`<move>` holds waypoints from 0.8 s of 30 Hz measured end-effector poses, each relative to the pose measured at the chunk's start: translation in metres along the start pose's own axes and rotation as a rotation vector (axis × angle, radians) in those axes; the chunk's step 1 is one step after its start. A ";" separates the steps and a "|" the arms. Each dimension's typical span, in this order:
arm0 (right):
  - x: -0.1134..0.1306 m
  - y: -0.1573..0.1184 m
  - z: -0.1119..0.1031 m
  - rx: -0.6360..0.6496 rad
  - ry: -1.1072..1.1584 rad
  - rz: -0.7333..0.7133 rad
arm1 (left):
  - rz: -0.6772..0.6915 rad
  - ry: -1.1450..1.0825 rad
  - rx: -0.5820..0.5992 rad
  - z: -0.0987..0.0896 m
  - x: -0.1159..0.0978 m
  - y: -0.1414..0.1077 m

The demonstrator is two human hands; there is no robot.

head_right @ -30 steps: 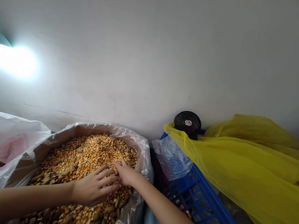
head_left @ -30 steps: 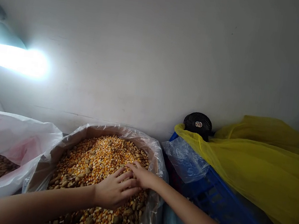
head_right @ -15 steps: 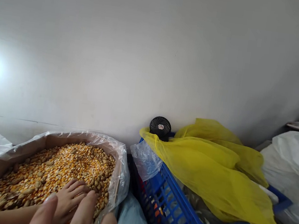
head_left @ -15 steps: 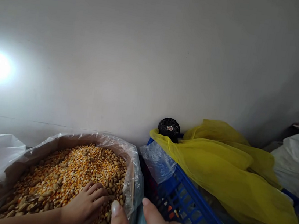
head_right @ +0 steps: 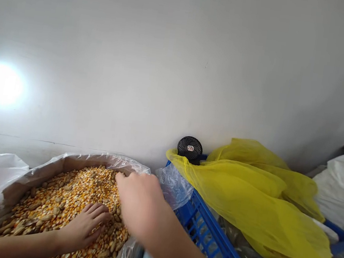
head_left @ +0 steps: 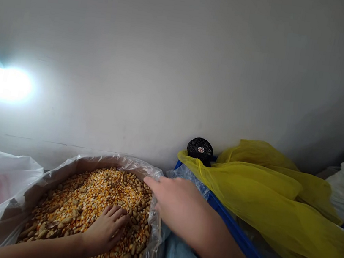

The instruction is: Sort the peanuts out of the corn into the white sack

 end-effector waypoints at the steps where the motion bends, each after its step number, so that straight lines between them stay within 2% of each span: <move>1: -0.012 0.019 0.018 0.100 -0.023 0.004 | -0.003 -0.006 0.047 0.004 0.001 0.000; 3: -0.035 0.048 0.072 0.366 0.054 0.005 | -0.020 -0.007 0.126 0.011 0.003 0.000; 5: -0.052 0.056 0.140 0.692 0.221 0.036 | -0.062 0.002 0.178 0.015 0.008 0.000; 6: -0.054 0.056 0.169 0.796 0.296 0.030 | -0.086 0.004 0.201 0.018 0.011 0.000; 7: -0.054 0.057 0.192 0.837 0.320 0.004 | -0.109 0.004 0.220 0.020 0.014 0.000; 9: -0.053 0.059 0.227 0.832 0.279 -0.041 | -0.136 -0.001 0.241 0.025 0.019 0.000; 11: -0.048 0.056 0.252 0.818 0.226 -0.044 | -0.151 -0.004 0.235 0.028 0.024 0.000; 13: -0.044 0.054 0.265 0.790 0.194 -0.034 | -0.167 -0.010 0.217 0.029 0.028 0.000; 16: -0.042 0.054 0.272 0.744 0.197 -0.083 | -0.176 -0.034 0.210 0.030 0.032 0.000; 19: -0.049 0.055 0.273 0.692 0.275 -0.138 | -0.170 -0.060 0.213 0.029 0.034 0.001; 24: -0.070 0.059 0.266 0.527 0.470 -0.183 | -0.238 -0.055 0.209 0.025 0.043 0.006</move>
Point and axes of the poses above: each hand's wrist, its own y-axis towards the middle knuckle, its own z-axis out of the palm, x = y × z, the point moved 9 cm from there along y, towards the middle knuckle, and after that the axes turned 8 degrees about -z, right-handed, at the moved point
